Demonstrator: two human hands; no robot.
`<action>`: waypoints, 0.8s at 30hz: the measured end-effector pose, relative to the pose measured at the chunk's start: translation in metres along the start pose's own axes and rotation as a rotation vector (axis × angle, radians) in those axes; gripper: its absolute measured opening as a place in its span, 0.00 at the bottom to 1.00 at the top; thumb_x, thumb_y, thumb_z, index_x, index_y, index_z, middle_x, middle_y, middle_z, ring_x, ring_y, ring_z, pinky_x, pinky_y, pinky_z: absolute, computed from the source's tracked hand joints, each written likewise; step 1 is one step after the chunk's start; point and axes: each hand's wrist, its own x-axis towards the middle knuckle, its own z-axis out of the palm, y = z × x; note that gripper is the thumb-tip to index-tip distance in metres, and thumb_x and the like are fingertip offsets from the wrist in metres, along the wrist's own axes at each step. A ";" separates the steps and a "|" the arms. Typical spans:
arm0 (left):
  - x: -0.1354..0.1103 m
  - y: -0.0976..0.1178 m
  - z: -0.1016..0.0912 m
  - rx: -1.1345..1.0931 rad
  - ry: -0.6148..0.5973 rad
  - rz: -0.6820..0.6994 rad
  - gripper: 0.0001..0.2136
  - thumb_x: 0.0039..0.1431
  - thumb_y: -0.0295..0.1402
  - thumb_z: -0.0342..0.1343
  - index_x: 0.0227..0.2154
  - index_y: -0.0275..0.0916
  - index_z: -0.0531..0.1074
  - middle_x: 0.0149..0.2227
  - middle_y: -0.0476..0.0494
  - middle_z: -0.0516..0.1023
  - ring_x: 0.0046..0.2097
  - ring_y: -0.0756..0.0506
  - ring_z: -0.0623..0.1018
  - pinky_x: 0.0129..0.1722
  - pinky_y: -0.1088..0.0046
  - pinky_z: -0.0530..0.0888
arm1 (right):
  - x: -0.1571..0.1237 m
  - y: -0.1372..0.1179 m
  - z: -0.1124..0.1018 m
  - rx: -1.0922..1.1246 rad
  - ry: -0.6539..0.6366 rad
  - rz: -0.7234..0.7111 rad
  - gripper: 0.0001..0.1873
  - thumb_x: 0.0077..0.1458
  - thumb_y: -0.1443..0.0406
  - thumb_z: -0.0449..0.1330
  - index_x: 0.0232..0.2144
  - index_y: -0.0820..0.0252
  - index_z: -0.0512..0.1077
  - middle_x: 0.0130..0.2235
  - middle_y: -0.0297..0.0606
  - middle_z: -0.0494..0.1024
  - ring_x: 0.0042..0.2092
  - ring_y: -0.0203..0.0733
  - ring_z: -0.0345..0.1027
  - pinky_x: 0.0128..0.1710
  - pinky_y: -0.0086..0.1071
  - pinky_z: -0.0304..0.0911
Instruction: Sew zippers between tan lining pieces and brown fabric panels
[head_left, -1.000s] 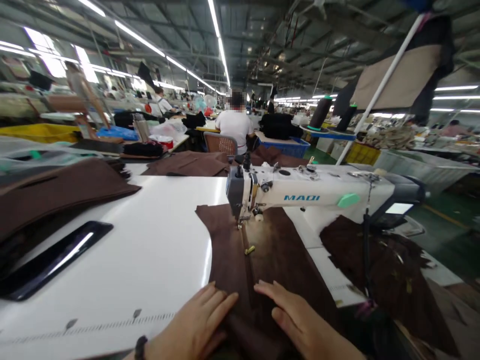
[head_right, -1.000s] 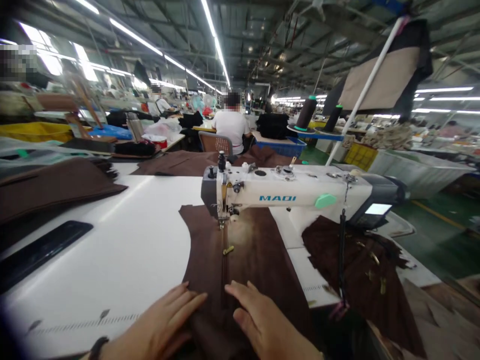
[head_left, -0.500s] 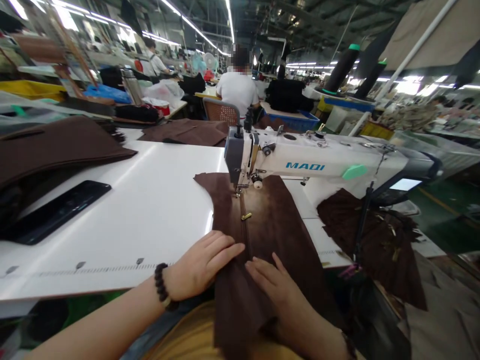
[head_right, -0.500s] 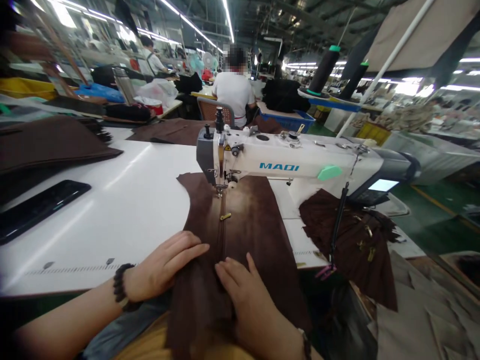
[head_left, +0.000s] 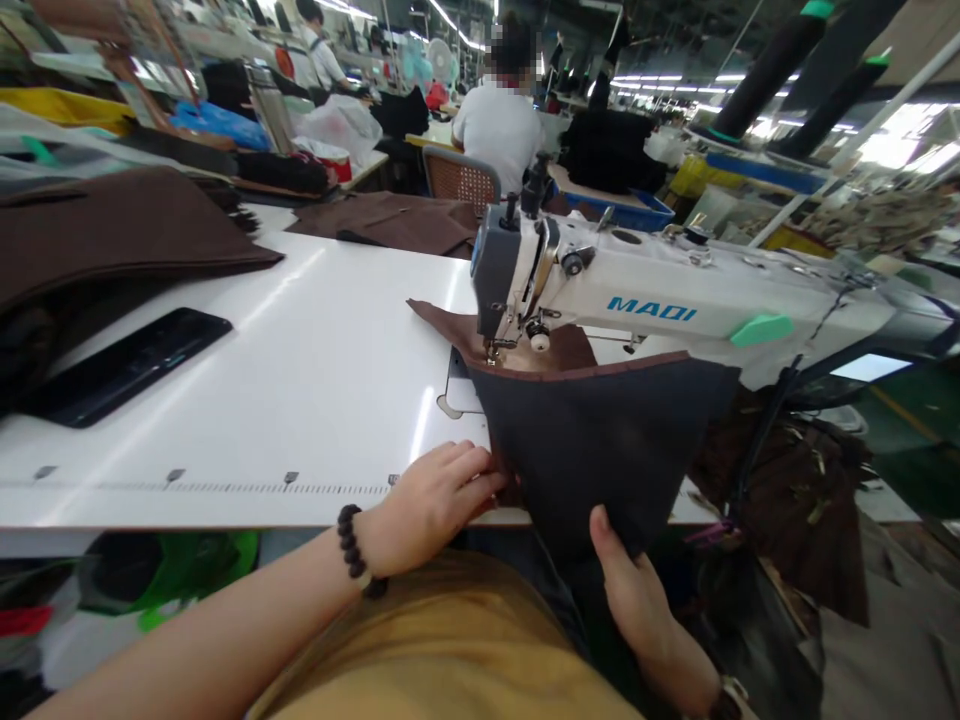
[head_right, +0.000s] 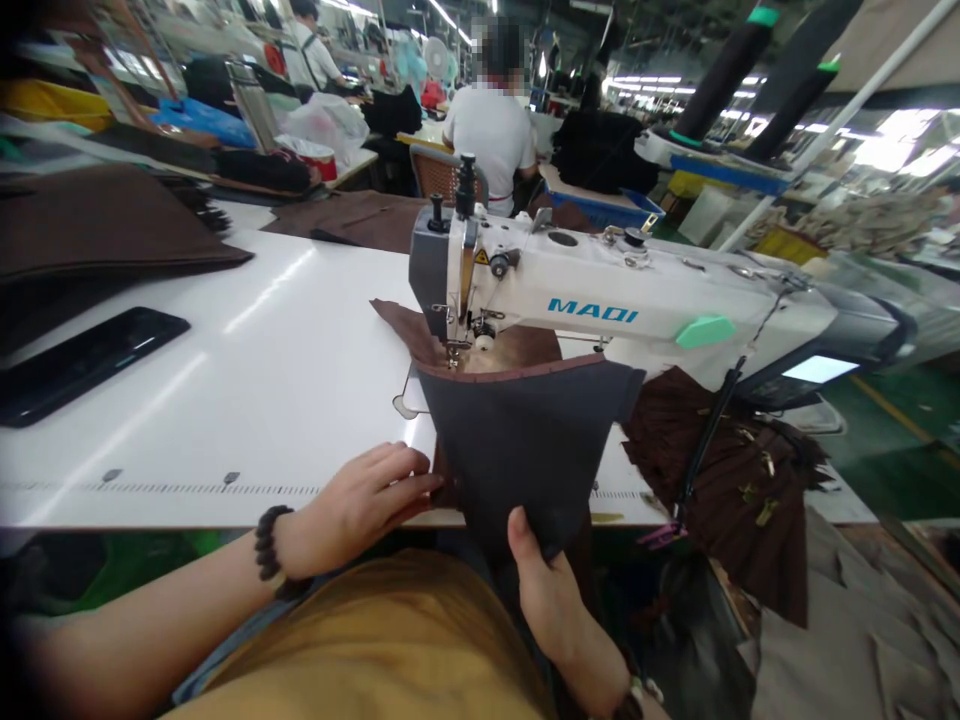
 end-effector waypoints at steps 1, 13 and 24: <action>-0.002 0.002 0.006 0.021 0.014 0.010 0.09 0.64 0.29 0.44 0.36 0.34 0.70 0.30 0.45 0.68 0.31 0.48 0.65 0.29 0.73 0.65 | -0.002 -0.003 0.002 0.016 0.013 0.050 0.39 0.49 0.40 0.51 0.49 0.67 0.69 0.48 0.43 0.71 0.55 0.50 0.60 0.55 0.39 0.59; 0.001 0.002 0.008 0.072 0.108 0.138 0.15 0.64 0.23 0.42 0.22 0.33 0.67 0.22 0.48 0.68 0.25 0.49 0.60 0.25 0.70 0.57 | -0.019 -0.018 -0.002 -0.126 -0.291 -0.033 0.45 0.51 0.38 0.46 0.56 0.69 0.61 0.58 0.46 0.59 0.62 0.49 0.44 0.62 0.41 0.40; -0.003 -0.033 -0.049 -0.287 -0.227 -0.108 0.12 0.64 0.31 0.44 0.30 0.36 0.70 0.33 0.46 0.73 0.34 0.51 0.72 0.33 0.78 0.67 | -0.003 -0.051 0.007 -0.825 -0.669 -0.805 0.30 0.57 0.60 0.52 0.59 0.65 0.54 0.59 0.47 0.57 0.62 0.48 0.44 0.61 0.53 0.28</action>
